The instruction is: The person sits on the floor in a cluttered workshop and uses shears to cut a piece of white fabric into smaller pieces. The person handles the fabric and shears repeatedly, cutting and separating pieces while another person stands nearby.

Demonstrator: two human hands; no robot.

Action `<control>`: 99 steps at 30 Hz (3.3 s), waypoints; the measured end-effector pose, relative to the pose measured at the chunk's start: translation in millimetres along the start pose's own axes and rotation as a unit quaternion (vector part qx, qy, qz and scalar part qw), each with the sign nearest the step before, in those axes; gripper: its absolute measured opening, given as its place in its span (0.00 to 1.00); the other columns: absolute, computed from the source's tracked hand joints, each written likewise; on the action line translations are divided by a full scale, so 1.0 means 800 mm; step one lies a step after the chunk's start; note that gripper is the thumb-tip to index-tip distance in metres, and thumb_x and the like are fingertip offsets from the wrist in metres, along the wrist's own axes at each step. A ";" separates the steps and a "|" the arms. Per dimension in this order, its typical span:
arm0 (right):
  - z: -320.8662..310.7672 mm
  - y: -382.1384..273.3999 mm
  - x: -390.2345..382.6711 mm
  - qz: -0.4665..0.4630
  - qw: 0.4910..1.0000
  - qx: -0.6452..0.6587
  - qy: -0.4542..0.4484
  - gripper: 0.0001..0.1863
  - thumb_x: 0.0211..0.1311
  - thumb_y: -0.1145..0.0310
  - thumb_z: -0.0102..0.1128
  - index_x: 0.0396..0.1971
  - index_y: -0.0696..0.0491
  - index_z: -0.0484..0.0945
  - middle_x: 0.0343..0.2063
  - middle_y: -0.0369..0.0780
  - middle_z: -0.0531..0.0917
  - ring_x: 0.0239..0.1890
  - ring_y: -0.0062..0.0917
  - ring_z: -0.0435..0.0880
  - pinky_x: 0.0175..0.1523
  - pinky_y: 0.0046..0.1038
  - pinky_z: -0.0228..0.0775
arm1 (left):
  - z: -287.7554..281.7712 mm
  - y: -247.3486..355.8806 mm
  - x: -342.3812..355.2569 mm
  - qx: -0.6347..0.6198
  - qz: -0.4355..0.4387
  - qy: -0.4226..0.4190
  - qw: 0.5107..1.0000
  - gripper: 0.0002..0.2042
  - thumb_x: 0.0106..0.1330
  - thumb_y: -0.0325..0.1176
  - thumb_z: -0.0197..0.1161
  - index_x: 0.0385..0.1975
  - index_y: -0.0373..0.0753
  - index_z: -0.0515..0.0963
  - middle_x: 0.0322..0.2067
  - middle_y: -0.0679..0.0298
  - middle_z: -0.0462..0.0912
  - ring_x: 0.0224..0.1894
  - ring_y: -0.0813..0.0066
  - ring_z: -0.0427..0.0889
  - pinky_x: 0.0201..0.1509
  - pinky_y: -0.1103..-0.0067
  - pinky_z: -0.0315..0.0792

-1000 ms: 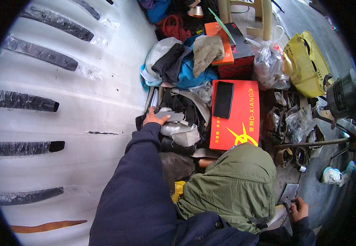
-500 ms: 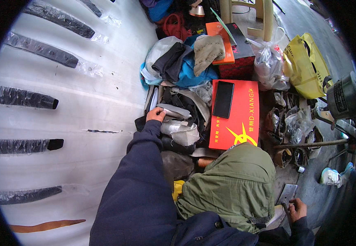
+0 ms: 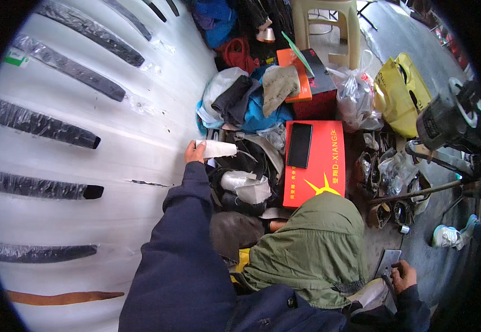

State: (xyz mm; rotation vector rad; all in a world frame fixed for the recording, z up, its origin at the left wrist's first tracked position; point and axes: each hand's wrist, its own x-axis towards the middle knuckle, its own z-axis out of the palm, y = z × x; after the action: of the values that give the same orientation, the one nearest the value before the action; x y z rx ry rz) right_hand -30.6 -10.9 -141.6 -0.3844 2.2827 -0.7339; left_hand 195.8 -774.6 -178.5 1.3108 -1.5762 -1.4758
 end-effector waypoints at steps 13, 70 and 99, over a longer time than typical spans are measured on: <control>-0.043 -0.172 -0.056 -0.073 0.948 0.305 -0.061 0.15 0.72 0.65 0.56 0.50 0.59 0.80 0.37 0.40 0.86 0.34 0.20 0.83 0.41 0.25 0.77 | 0.186 0.223 -0.339 -0.303 0.113 -0.414 0.851 0.30 0.61 0.21 0.57 0.67 0.32 0.67 0.61 0.54 0.77 0.62 0.61 0.78 0.68 0.64 0.69; -0.008 -0.106 -0.109 -0.023 0.833 0.552 -0.034 0.34 0.72 0.39 0.51 0.47 0.62 0.81 0.33 0.44 0.88 0.30 0.29 0.89 0.31 0.29 0.82 | 0.341 0.150 -0.582 -0.286 -0.227 -0.624 0.691 0.21 0.73 0.31 0.51 0.65 0.40 0.69 0.61 0.54 0.77 0.61 0.51 0.79 0.58 0.47 0.78; -0.021 -0.088 -0.110 -0.025 0.850 0.491 0.187 0.16 0.72 0.60 0.60 0.49 0.58 0.82 0.28 0.33 0.83 0.16 0.14 0.72 0.20 0.21 0.65 | 0.367 0.094 -0.577 -0.081 -0.161 -0.667 0.723 0.20 0.74 0.40 0.60 0.55 0.30 0.77 0.44 0.57 0.86 0.41 0.69 0.87 0.47 0.73 0.81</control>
State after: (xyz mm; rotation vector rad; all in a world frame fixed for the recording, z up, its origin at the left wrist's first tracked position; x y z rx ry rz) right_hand 24.7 -19.5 -42.4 0.2140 1.8790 -1.9872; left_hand 60.9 -249.1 -76.2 0.2118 -1.8735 -3.0665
